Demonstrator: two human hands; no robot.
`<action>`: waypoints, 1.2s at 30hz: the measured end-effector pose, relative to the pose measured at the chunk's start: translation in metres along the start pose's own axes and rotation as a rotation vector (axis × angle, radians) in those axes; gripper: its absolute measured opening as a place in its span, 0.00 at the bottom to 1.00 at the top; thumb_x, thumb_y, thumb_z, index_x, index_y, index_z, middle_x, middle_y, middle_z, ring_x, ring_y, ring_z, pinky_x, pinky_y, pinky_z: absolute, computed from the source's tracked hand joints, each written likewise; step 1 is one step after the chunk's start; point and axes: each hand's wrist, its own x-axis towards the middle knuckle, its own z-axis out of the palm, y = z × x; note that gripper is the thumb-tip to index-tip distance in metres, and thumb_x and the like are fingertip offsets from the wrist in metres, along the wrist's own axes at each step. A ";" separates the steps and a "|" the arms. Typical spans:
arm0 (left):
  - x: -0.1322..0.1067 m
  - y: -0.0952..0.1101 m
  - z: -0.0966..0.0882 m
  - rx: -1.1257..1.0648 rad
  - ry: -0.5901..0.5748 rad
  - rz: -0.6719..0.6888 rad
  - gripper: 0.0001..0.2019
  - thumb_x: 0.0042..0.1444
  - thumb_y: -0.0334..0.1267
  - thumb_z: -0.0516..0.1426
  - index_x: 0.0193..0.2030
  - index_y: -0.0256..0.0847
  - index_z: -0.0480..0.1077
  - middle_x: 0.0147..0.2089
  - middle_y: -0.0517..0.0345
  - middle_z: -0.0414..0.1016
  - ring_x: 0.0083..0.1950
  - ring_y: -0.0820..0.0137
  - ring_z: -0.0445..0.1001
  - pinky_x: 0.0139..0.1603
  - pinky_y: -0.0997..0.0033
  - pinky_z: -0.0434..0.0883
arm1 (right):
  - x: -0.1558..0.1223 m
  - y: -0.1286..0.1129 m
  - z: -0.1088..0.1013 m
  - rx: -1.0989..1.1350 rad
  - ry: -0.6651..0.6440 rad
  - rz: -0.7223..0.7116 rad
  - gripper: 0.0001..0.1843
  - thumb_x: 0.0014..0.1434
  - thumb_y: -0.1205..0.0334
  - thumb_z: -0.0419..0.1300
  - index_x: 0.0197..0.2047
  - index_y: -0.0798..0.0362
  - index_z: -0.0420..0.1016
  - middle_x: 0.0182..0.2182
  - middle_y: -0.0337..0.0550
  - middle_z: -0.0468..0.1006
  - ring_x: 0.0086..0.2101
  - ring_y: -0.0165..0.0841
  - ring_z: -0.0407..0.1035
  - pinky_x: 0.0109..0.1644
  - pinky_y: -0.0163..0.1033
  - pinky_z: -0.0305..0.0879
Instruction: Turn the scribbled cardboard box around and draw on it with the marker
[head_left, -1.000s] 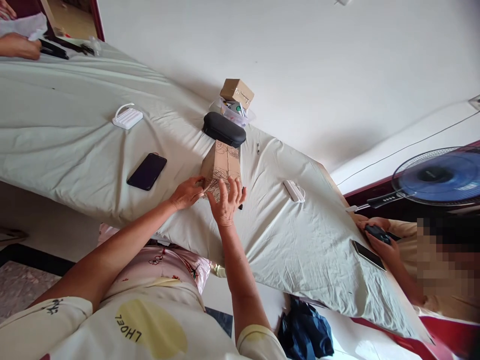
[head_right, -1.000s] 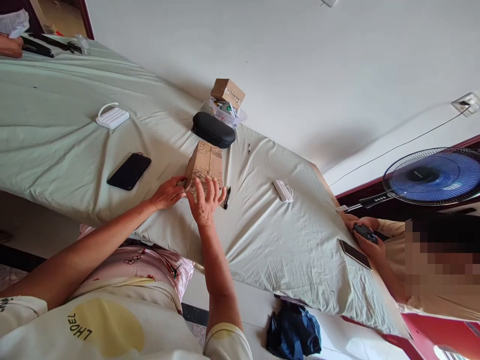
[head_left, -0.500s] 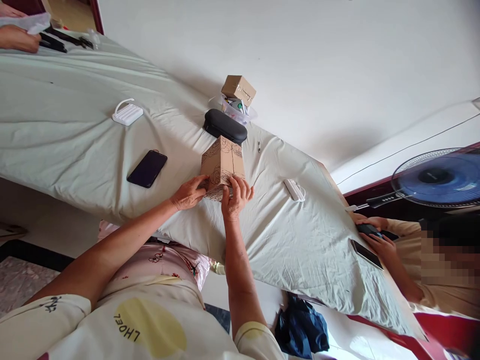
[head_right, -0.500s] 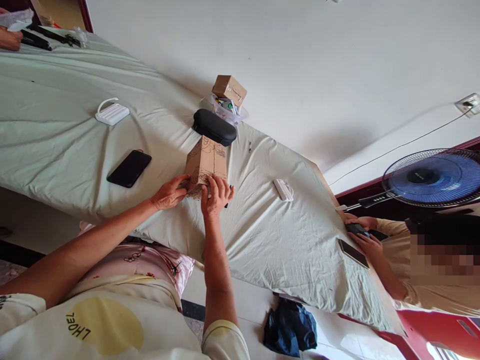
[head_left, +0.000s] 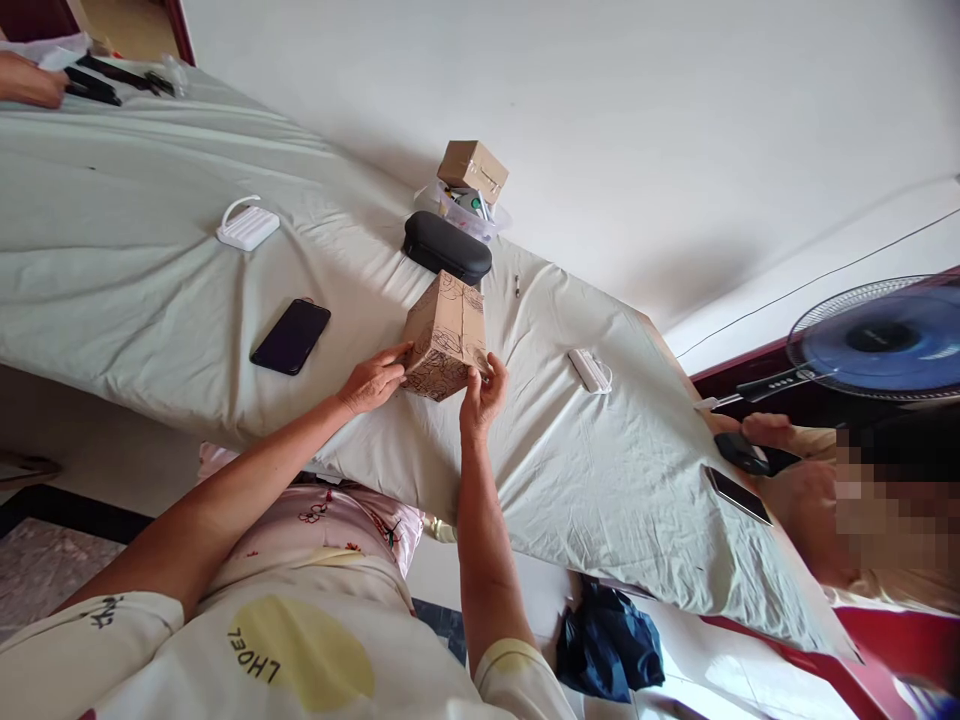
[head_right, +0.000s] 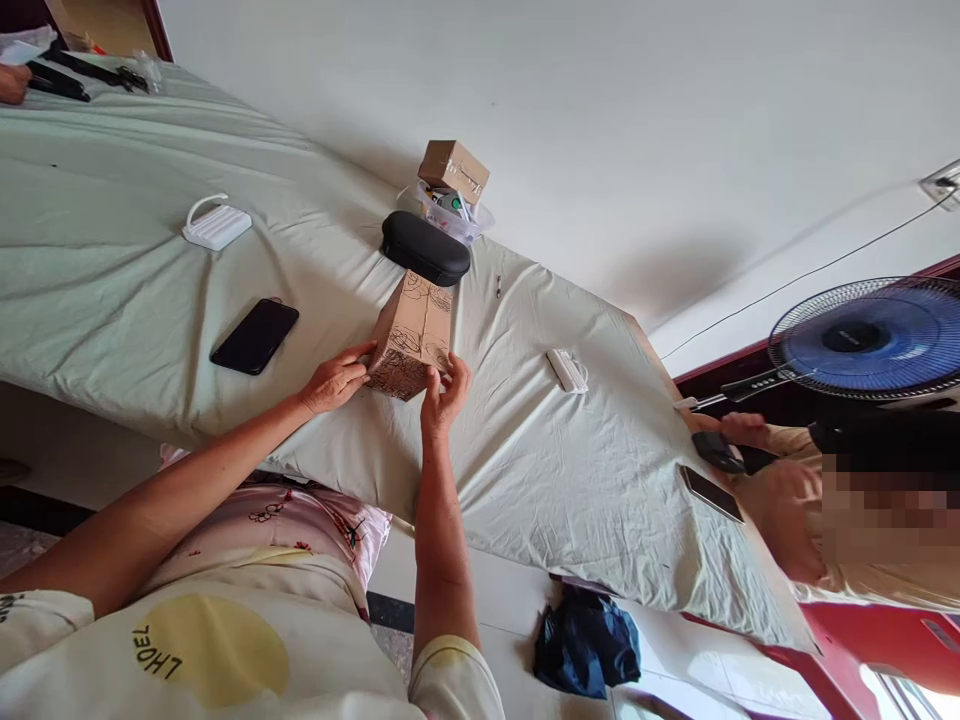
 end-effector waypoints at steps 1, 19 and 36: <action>0.000 -0.001 0.000 -0.010 0.008 -0.012 0.11 0.68 0.36 0.52 0.35 0.44 0.73 0.74 0.52 0.68 0.70 0.61 0.72 0.68 0.58 0.74 | 0.000 0.001 0.001 0.043 -0.006 0.036 0.27 0.67 0.41 0.57 0.60 0.50 0.74 0.54 0.53 0.75 0.51 0.39 0.74 0.52 0.46 0.75; 0.002 -0.016 0.004 -0.131 0.119 -0.359 0.03 0.57 0.33 0.58 0.34 0.44 0.67 0.59 0.52 0.82 0.46 0.64 0.83 0.49 0.65 0.77 | -0.009 0.020 0.006 -0.213 -0.487 0.197 0.50 0.55 0.49 0.71 0.75 0.47 0.56 0.41 0.39 0.80 0.38 0.37 0.78 0.44 0.45 0.76; 0.003 -0.011 0.006 0.227 -0.035 -0.255 0.04 0.61 0.32 0.60 0.41 0.41 0.76 0.53 0.43 0.80 0.58 0.49 0.77 0.58 0.49 0.72 | -0.009 0.010 0.001 -0.126 -0.258 -0.114 0.41 0.69 0.48 0.57 0.79 0.40 0.47 0.68 0.56 0.64 0.55 0.40 0.73 0.48 0.44 0.79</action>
